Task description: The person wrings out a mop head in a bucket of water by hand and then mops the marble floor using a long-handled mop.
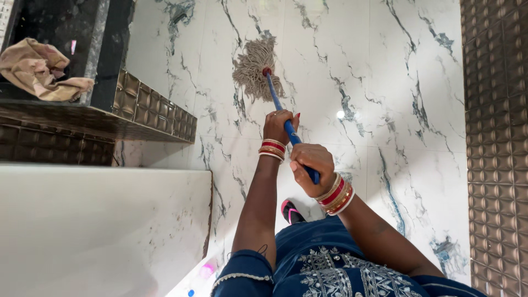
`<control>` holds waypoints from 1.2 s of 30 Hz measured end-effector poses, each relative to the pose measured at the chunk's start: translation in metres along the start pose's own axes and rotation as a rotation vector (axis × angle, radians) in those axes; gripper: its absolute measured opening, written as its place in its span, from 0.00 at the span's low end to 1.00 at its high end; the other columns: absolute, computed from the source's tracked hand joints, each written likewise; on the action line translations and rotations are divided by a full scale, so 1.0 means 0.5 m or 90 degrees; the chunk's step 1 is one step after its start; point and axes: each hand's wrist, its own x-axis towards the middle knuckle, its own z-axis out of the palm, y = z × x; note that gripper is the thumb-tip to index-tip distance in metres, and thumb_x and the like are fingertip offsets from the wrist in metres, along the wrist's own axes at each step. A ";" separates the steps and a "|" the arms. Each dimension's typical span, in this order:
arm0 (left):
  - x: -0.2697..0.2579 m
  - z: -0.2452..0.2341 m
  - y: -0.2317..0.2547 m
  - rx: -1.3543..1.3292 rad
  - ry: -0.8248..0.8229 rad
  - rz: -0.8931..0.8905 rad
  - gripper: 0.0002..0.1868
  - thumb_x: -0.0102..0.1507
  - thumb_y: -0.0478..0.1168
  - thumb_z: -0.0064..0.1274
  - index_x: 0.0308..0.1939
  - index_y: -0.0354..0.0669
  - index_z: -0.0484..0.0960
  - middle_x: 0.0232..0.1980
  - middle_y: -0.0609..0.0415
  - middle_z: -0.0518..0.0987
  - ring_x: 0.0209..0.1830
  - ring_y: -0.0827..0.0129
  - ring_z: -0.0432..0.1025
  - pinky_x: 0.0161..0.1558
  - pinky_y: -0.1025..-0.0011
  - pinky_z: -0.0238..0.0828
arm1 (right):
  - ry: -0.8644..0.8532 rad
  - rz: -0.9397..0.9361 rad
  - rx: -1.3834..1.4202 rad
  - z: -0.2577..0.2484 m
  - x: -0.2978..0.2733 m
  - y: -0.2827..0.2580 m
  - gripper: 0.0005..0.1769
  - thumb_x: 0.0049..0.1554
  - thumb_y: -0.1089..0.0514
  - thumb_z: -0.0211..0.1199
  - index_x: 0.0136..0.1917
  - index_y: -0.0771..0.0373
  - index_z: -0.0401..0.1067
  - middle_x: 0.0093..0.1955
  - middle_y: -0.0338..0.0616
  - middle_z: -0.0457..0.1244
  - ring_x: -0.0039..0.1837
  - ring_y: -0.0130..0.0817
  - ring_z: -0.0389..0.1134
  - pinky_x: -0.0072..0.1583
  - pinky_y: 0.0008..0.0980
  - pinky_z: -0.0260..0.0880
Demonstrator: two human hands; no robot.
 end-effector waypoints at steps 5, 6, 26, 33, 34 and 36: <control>-0.057 -0.102 0.082 -0.005 0.109 -0.097 0.17 0.62 0.36 0.57 0.21 0.42 0.68 0.25 0.53 0.73 0.30 0.60 0.73 0.48 0.64 0.64 | -0.061 -0.031 0.151 0.026 0.036 -0.070 0.17 0.53 0.71 0.56 0.27 0.61 0.56 0.25 0.42 0.55 0.26 0.34 0.58 0.32 0.35 0.57; -0.071 -0.130 0.097 -0.003 0.114 -0.112 0.16 0.61 0.35 0.57 0.21 0.42 0.68 0.25 0.53 0.73 0.30 0.61 0.72 0.48 0.64 0.64 | -0.091 -0.067 0.182 0.033 0.043 -0.087 0.13 0.52 0.70 0.56 0.29 0.63 0.59 0.26 0.44 0.57 0.27 0.36 0.59 0.34 0.36 0.59; -0.199 -0.175 0.122 0.218 0.358 -0.235 0.17 0.60 0.31 0.56 0.20 0.44 0.66 0.23 0.54 0.72 0.26 0.58 0.70 0.50 0.63 0.65 | -0.311 -0.050 0.391 -0.022 0.028 -0.062 0.08 0.51 0.69 0.55 0.31 0.67 0.61 0.27 0.46 0.57 0.29 0.39 0.61 0.36 0.37 0.63; -0.180 -0.110 0.267 0.212 0.377 -0.228 0.15 0.60 0.32 0.56 0.21 0.44 0.68 0.25 0.53 0.75 0.30 0.60 0.74 0.50 0.62 0.66 | -0.376 -0.024 0.485 -0.170 0.054 -0.100 0.07 0.44 0.70 0.55 0.29 0.64 0.61 0.25 0.42 0.55 0.27 0.36 0.59 0.35 0.36 0.62; -0.192 -0.097 0.293 0.202 0.366 -0.280 0.17 0.60 0.31 0.57 0.20 0.43 0.67 0.21 0.53 0.73 0.27 0.61 0.73 0.50 0.62 0.66 | -0.421 -0.023 0.495 -0.188 0.050 -0.107 0.07 0.42 0.70 0.56 0.29 0.64 0.61 0.24 0.43 0.55 0.27 0.36 0.58 0.34 0.36 0.60; -0.207 -0.086 0.307 0.215 0.363 -0.300 0.17 0.59 0.31 0.57 0.19 0.44 0.67 0.20 0.54 0.73 0.25 0.63 0.73 0.49 0.63 0.64 | -0.457 -0.037 0.518 -0.198 0.044 -0.102 0.08 0.42 0.70 0.56 0.29 0.63 0.60 0.25 0.43 0.55 0.27 0.36 0.58 0.35 0.37 0.60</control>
